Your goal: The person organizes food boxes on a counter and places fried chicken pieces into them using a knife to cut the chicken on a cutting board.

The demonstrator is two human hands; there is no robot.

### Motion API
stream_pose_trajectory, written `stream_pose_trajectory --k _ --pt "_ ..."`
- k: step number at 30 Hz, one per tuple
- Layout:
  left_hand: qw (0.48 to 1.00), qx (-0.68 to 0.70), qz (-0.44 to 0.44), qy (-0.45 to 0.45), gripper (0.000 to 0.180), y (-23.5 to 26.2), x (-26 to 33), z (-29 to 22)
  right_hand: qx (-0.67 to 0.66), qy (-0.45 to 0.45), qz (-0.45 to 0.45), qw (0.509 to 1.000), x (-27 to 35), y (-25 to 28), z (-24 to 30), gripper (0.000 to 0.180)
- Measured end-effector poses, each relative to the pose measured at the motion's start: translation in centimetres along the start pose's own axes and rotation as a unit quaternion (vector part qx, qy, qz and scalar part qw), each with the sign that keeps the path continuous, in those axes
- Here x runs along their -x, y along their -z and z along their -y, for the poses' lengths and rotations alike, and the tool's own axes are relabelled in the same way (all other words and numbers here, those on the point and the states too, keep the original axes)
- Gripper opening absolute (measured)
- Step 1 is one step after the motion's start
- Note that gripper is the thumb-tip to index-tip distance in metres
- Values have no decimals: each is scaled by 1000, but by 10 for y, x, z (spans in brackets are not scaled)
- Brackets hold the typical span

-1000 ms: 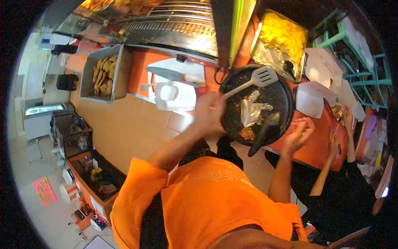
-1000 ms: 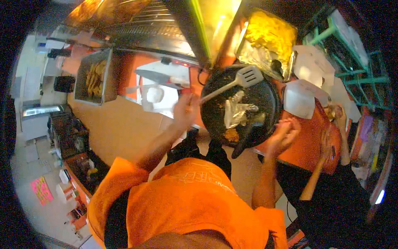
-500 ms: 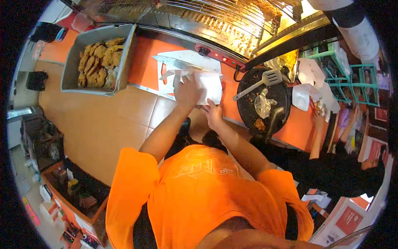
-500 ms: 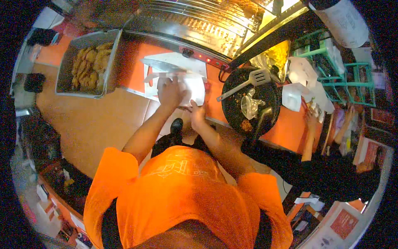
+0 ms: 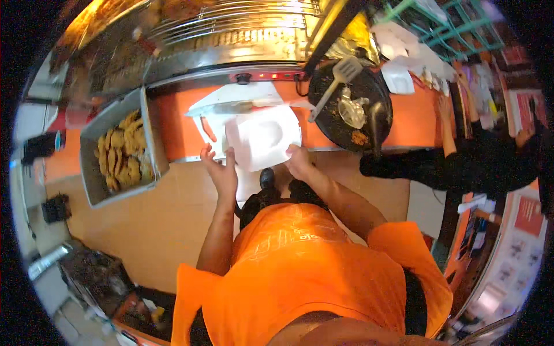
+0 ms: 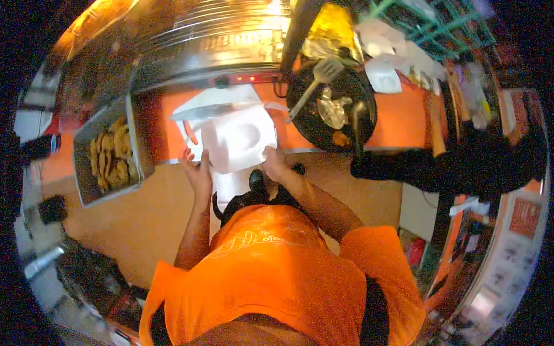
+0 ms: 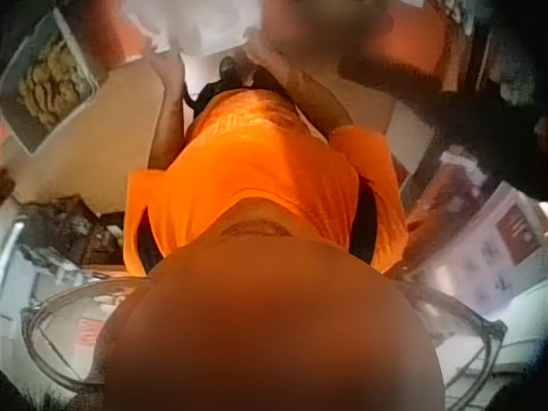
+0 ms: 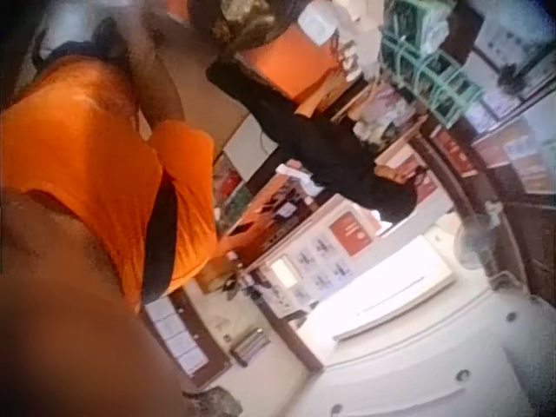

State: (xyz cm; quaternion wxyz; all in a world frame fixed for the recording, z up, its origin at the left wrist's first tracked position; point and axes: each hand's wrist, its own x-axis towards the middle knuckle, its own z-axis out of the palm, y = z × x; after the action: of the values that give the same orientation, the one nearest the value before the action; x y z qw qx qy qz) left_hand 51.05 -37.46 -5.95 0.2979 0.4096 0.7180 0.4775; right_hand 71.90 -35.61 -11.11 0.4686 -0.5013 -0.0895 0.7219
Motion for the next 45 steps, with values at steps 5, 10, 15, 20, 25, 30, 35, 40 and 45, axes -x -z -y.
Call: stream_pose_trajectory --k 5,10,15,20,25,30,35,40,45 --pt "950 222 214 43 74 -17 2 -28 -86 27 12 996 17 -1 15 54" --pt "899 369 229 49 89 -38 39 -74 -135 46 26 989 61 14 69 65" --pt "909 252 301 -143 92 -107 70 -125 -190 144 36 971 74 89 105 58" --pt "901 162 357 -188 58 -239 92 -182 -142 212 -136 957 90 186 196 41" --pt "898 102 404 -142 63 -359 136 -197 -191 215 -229 930 76 273 249 48" --pt "915 45 323 -238 43 -441 170 -194 -189 254 -182 931 33 389 251 48" --pt "877 -73 388 -274 33 -481 178 -176 -125 187 -258 940 20 441 264 41" --pt "854 -142 423 -268 25 -507 180 -150 60 48 -433 898 -3 457 291 37" --pt "837 -229 434 -243 30 -515 169 -147 200 74 -481 851 -22 496 279 40"
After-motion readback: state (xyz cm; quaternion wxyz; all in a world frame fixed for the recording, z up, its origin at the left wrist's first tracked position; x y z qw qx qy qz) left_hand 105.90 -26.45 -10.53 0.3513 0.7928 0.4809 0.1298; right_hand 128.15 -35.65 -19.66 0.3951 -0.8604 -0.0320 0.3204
